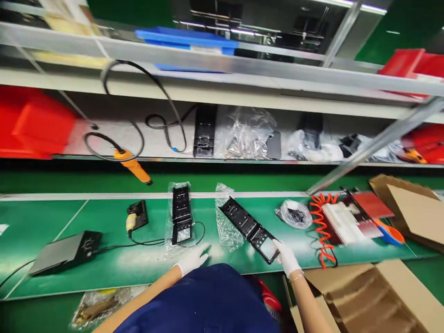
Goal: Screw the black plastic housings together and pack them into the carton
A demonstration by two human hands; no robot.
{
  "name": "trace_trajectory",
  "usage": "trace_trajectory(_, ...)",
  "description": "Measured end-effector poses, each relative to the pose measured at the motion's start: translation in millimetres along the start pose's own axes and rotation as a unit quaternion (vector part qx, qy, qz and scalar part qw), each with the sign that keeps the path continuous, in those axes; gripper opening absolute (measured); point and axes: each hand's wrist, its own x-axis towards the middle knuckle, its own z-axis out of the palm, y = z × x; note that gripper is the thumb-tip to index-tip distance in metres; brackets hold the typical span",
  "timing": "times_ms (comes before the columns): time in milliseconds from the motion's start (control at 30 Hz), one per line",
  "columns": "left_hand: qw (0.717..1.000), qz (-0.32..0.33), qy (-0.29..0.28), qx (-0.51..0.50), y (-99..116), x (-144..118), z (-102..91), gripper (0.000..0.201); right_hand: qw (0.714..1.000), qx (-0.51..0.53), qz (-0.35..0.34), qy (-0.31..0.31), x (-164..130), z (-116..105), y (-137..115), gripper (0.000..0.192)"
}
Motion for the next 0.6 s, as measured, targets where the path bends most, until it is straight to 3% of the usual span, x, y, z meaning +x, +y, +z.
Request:
trace_trajectory(167, 1.000, -0.020, 0.000, 0.016, 27.9, 73.4, -6.7, 0.075, 0.994, 0.048, 0.059, 0.084, -79.0, -63.0, 53.1, 0.066)
trace_trajectory(333, 0.998, -0.014, -0.036, 0.047, 47.8, 115.2, -8.8, 0.070, 0.981, 0.124, 0.071, 0.135, -138.6, -78.9, 94.8, 0.062)
trace_trajectory(467, 0.996, 0.015, -0.067, 0.054, 62.0, 118.1, -8.1, 0.062, 0.970, 0.160, 0.084, 0.164, -163.4, -89.5, 95.0, 0.067)
trace_trajectory(600, 0.998, 0.058, -0.036, -0.019, 94.3, 110.3, -17.7, 0.065, 0.975, 0.129, 0.026, 0.177, -174.9, -116.5, 68.5, 0.068)
